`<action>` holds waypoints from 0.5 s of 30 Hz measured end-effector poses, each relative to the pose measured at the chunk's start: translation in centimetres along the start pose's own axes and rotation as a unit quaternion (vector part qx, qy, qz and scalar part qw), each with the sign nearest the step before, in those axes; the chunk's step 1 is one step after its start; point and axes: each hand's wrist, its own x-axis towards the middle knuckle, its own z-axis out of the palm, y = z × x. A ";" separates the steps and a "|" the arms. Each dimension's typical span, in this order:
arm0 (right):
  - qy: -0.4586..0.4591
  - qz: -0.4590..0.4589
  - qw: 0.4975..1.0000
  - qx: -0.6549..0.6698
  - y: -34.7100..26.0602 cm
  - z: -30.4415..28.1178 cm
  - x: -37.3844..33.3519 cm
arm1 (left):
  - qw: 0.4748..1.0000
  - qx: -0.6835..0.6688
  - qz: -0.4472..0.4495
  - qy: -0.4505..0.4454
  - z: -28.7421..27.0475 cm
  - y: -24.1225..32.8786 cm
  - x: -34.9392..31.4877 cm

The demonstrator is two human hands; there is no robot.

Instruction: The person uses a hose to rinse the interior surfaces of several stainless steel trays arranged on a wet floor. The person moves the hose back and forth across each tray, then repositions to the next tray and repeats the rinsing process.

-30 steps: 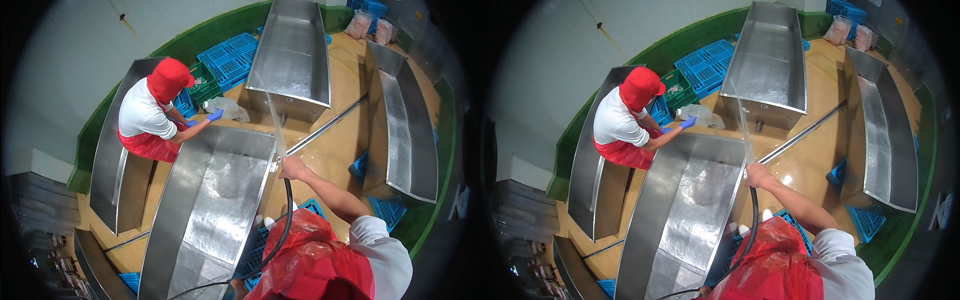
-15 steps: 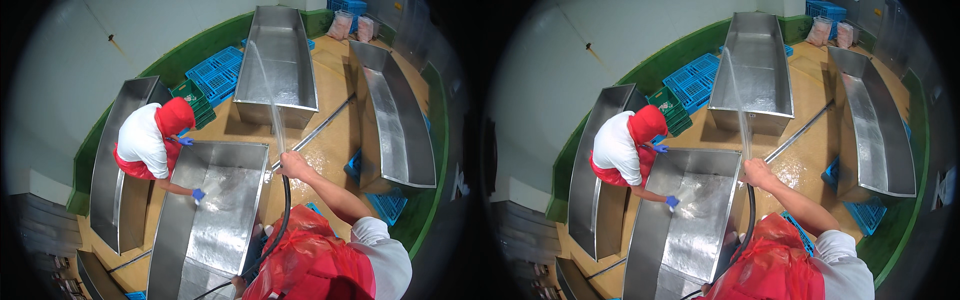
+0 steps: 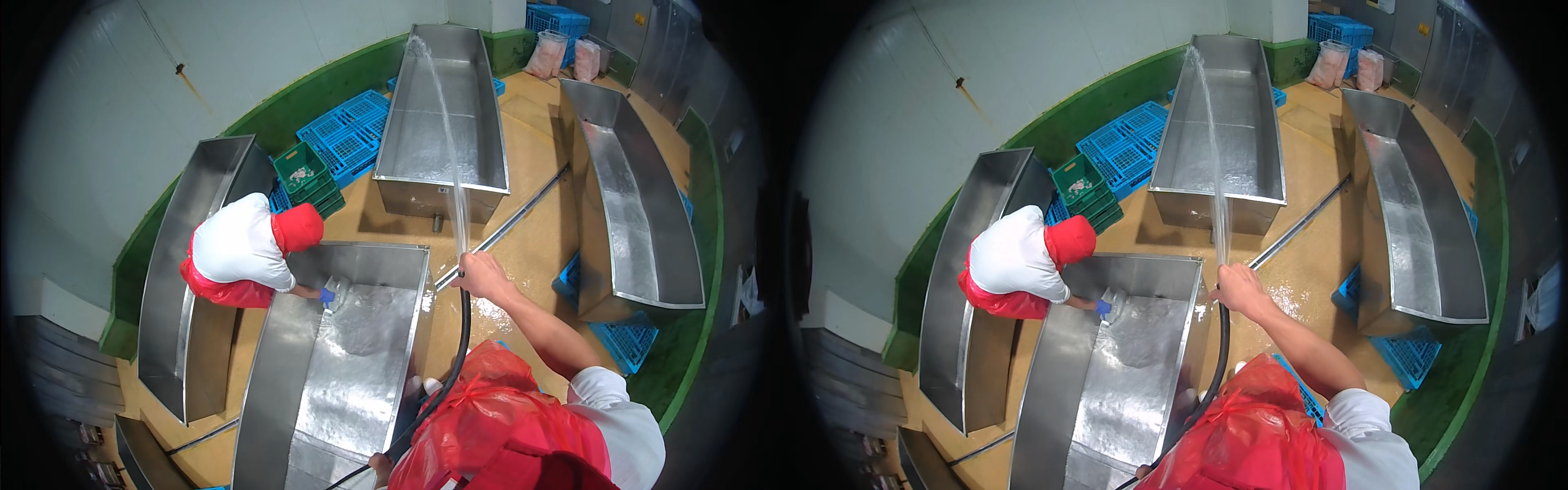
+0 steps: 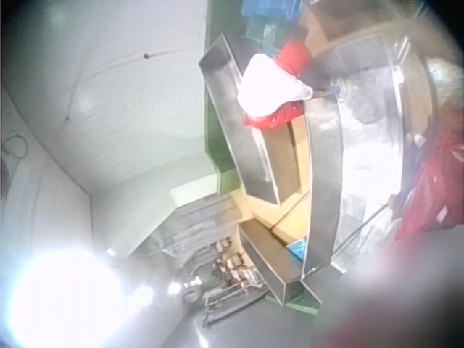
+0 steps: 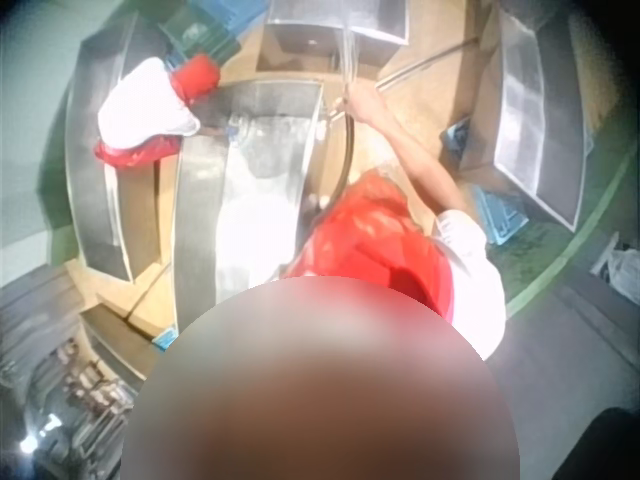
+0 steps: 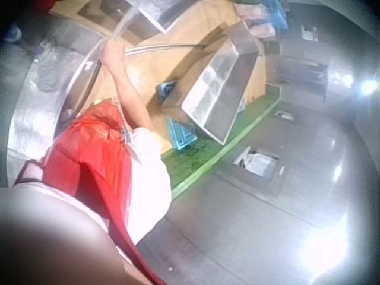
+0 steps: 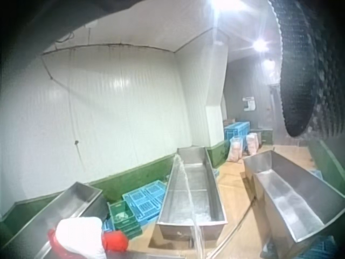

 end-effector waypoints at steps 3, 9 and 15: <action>0.009 0.003 1.000 0.004 0.0 0.6 -0.6 | 0.999 -0.015 0.010 -0.027 0.8 -0.8 -0.5; -0.020 0.004 1.000 0.004 -0.6 1.8 -1.2 | 0.996 -0.045 -0.021 -0.076 1.6 -2.2 -1.5; -0.088 0.040 0.995 -0.002 -1.8 4.1 -1.6 | 0.987 -0.083 -0.063 -0.125 2.2 -2.9 -4.9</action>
